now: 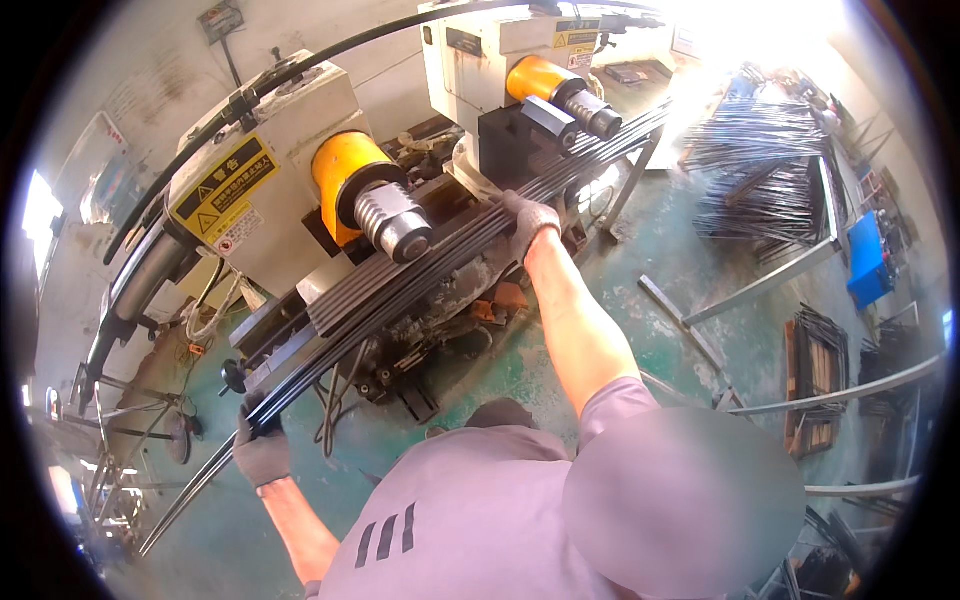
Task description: The person repeatedly picks up bundles of long metal rods from a rack, feeds them into a yellow and white bending machine, and removes the bent rods. They then place the finished rods onto a metal stand. This cycle is performed continuously throughout the video.
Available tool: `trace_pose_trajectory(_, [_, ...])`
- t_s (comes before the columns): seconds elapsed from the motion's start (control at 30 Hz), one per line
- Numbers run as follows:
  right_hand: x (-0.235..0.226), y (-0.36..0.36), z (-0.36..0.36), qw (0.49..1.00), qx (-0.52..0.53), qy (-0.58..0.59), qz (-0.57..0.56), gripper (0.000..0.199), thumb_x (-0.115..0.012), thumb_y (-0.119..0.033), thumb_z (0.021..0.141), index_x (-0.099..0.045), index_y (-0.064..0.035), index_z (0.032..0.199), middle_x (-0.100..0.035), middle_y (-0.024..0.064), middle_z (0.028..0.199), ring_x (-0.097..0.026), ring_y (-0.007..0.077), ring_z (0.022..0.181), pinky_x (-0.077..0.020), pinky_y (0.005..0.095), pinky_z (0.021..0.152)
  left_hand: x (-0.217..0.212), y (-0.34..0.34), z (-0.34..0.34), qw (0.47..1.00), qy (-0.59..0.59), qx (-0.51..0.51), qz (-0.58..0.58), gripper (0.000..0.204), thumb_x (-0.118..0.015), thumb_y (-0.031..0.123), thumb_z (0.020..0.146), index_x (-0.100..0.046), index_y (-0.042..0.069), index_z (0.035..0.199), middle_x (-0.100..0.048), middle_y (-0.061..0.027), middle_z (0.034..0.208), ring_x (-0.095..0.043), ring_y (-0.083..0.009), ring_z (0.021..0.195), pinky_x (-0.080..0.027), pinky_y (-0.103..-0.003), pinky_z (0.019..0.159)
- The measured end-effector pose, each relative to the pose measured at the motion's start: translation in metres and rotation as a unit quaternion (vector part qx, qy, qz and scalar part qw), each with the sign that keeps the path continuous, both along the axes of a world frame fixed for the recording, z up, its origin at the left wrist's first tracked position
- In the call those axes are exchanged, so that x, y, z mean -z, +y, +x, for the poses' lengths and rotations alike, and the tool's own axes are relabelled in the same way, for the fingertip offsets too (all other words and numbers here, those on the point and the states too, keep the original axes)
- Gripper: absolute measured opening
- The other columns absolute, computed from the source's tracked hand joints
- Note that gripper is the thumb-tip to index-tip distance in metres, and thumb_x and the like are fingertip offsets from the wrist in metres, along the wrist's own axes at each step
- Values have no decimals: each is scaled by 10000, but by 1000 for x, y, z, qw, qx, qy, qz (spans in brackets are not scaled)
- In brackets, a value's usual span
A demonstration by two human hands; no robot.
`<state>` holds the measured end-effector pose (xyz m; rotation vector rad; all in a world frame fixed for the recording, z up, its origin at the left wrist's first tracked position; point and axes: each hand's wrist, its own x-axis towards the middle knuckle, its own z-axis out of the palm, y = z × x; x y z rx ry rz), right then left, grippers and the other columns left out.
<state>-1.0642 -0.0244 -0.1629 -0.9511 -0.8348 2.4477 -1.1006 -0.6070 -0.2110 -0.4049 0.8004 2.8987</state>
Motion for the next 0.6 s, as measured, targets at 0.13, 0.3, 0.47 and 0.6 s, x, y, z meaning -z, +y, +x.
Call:
trace_pose_trajectory(0.13, [16,32,-46,998,66,18,-9,219,-648,-90,1055,-639,89,1182,-748,205,1093,-733,362,997,-612,509,874,10,-49,-49,996,-38,-68,-32,339,-540,161,1096,-633,-83,1312,-695,-212,1309,-641,-339,1282,-485,-515,1176])
trace_pose_trajectory(0.3, [48,83,-77,994,83,67,-23,217,-668,-114,1051,-644,74,1158,-738,182,1044,-733,360,978,-625,492,885,18,-14,-76,995,-42,-56,-65,341,-519,170,1114,-648,-92,1289,-702,-202,1284,-648,-323,1257,-495,-487,1161])
trace_pose_trajectory(0.47, [21,31,-79,991,131,-31,5,231,-732,-126,1005,-661,40,1148,-736,139,1021,-730,329,935,-630,481,850,12,47,-79,994,-42,-34,-98,296,-563,157,1096,-659,-84,1239,-708,-184,1244,-647,-316,1241,-482,-481,1173])
trace_pose_trajectory(0.6, [28,-45,-84,993,87,-60,45,501,-836,-208,917,-645,51,1302,-709,175,1221,-705,336,1009,-606,546,807,5,104,-70,996,-61,-24,-58,286,-575,150,1087,-645,-64,1264,-695,-188,1265,-635,-330,1257,-471,-498,1186])
